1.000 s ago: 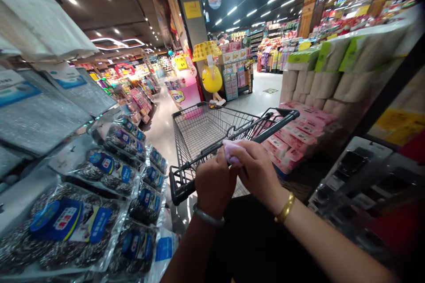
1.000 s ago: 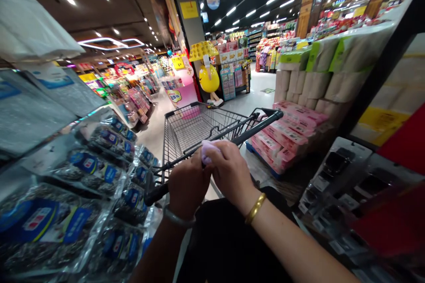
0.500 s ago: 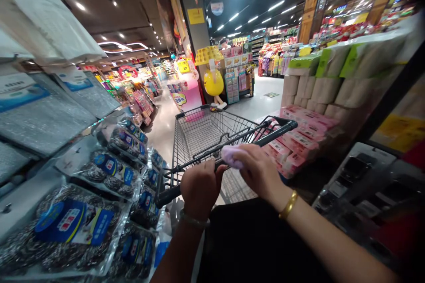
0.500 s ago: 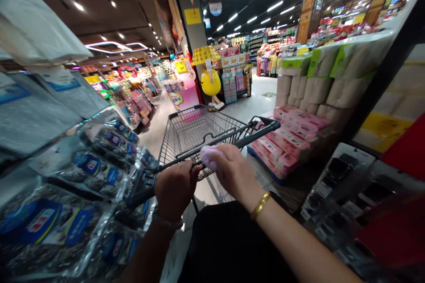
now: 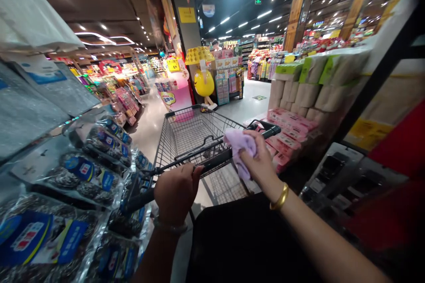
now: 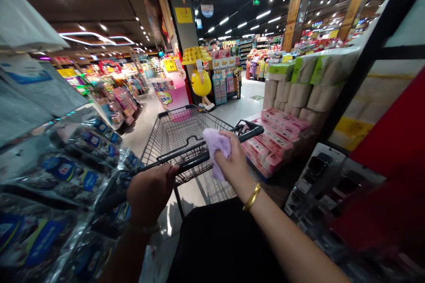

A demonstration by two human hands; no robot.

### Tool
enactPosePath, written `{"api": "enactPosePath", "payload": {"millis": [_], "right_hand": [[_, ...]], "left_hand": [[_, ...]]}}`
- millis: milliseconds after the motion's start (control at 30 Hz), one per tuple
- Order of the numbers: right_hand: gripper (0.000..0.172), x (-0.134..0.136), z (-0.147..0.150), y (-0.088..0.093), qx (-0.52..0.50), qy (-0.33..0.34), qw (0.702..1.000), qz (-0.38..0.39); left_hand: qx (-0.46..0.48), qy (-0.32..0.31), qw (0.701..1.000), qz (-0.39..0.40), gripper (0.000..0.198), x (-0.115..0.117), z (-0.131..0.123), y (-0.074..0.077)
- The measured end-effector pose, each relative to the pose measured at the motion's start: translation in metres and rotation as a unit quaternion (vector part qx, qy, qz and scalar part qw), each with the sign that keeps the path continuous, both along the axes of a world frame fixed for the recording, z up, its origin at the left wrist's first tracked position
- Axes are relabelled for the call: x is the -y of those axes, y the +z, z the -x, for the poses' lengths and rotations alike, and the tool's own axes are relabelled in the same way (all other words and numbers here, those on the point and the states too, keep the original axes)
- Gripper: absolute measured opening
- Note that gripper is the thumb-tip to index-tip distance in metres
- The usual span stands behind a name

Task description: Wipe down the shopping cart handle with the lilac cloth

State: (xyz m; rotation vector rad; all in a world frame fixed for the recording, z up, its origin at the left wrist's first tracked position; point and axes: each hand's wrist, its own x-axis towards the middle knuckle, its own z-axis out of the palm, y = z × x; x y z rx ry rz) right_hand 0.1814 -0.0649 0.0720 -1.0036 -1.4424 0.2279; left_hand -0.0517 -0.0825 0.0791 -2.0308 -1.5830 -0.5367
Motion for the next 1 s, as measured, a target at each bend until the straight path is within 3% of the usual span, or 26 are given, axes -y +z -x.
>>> {"api": "enactPosePath", "payload": {"millis": [100,200,300,367,467,600,733,867,933,1000], "right_hand": [[0.045,-0.006,-0.004,0.009,-0.078,0.071,0.991,0.079],[0.04,-0.01,-0.003,0.018,0.011,0.11,0.991,0.079],[0.036,-0.014,-0.008,0.023,0.133,0.005,0.991,0.034],[0.035,-0.017,-0.011,0.025,0.216,-0.075,0.973,0.016],[0.043,-0.02,-0.01,0.023,0.308,-0.106,0.945,0.007],[0.056,-0.019,0.006,0.015,0.342,-0.028,0.939,-0.015],[0.055,-0.017,0.018,0.012,0.391,0.065,0.918,-0.024],[0.052,-0.026,0.005,0.016,0.421,0.127,0.897,-0.04],[0.043,-0.033,-0.004,0.015,0.392,0.148,0.907,-0.042],[0.034,-0.035,-0.003,0.012,0.323,0.118,0.938,-0.047]], "left_hand": [[0.005,0.006,1.0,0.004,0.047,0.001,0.001,0.0],[0.01,0.008,1.0,0.008,0.047,0.002,0.0,-0.001],[0.022,0.011,1.0,0.009,0.049,0.003,-0.003,-0.003],[0.032,0.014,0.999,0.008,0.05,0.004,-0.006,-0.004],[0.042,0.015,0.999,-0.001,0.052,0.005,-0.01,-0.006],[0.055,0.0,0.998,-0.014,0.053,0.006,-0.012,-0.008],[0.064,-0.022,0.997,-0.021,0.05,0.007,-0.01,-0.008],[0.074,-0.033,0.997,-0.018,0.05,0.008,-0.006,-0.008],[0.084,-0.042,0.996,-0.01,0.051,0.008,-0.005,-0.008],[0.09,-0.051,0.995,-0.005,0.052,0.008,-0.005,-0.009]]}}
